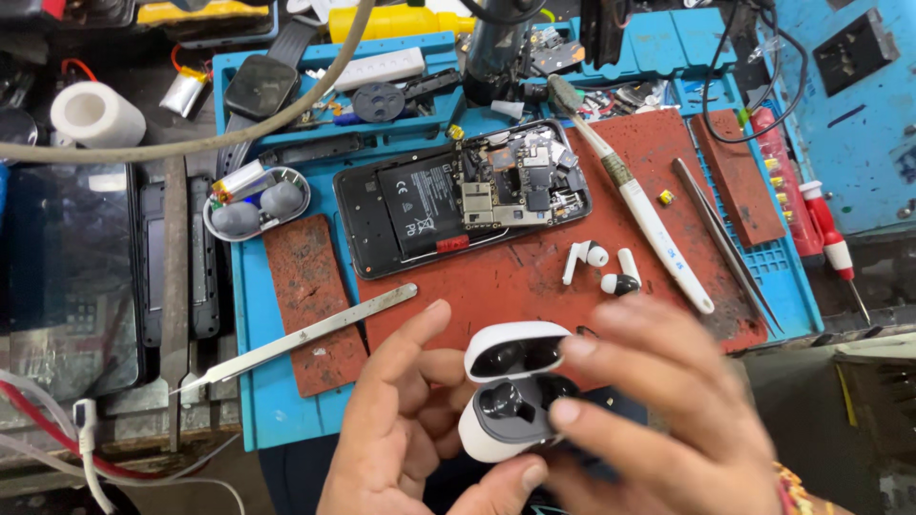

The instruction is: The person disassembles a white earbud charging case using a prying tool and tweezers, then removes the internal circuit board and battery.

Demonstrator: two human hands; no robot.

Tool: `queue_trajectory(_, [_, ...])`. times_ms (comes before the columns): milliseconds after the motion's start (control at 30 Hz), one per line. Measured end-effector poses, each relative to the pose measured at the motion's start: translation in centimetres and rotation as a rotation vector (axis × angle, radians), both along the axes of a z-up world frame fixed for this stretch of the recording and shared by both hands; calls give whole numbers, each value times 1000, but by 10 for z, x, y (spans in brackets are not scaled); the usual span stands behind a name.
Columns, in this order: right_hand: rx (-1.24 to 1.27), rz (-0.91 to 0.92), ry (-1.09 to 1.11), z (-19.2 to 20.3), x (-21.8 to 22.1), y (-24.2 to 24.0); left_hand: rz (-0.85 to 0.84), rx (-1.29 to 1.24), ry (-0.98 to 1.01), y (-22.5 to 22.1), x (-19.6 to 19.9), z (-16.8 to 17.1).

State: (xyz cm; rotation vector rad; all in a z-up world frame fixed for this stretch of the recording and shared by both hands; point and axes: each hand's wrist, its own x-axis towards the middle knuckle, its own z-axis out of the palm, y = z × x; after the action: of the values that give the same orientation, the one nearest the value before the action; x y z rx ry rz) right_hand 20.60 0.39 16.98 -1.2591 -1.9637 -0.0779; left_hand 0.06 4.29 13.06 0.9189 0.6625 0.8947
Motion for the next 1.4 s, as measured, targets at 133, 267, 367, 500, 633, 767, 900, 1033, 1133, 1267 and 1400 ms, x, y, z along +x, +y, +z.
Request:
queue_trajectory(133, [-24,67,-2,-2,0,-1,-88,-89,-43,2,1,-3])
queue_trajectory(267, [-31,129,54,-3,1,4,-249,-105,-233,20,-3,1])
queue_trajectory(367, [-97,231,75,2,-2,4,-325,-167,-209,24,-2,15])
queue_trajectory(500, [-47,106,56,5,-15,3,-318,-230,-172,23,5,26])
queue_trajectory(633, [-60,-266,169,5,17,-21,-146,-74,-92,23,11,30])
queue_trajectory(767, [-98,-637,252,-17,101,-28,-173,-50,-106,38,8,23])
queue_trajectory(900, [-272,-796,143,-17,152,-22,-174,-37,-166,43,8,17])
queue_trajectory(1033, [-295,-821,-157,3,143,-12,-160,-127,-101,41,6,17])
queue_trajectory(1133, [-276,-899,-368,20,132,-2,-153,-173,-86,42,8,17])
queue_trajectory(1267, [-354,-1015,-317,31,128,7,-169,-205,-90,47,12,18])
queue_trajectory(1400, [-366,-1055,-220,24,136,-3,-191,-313,-16,54,13,20])
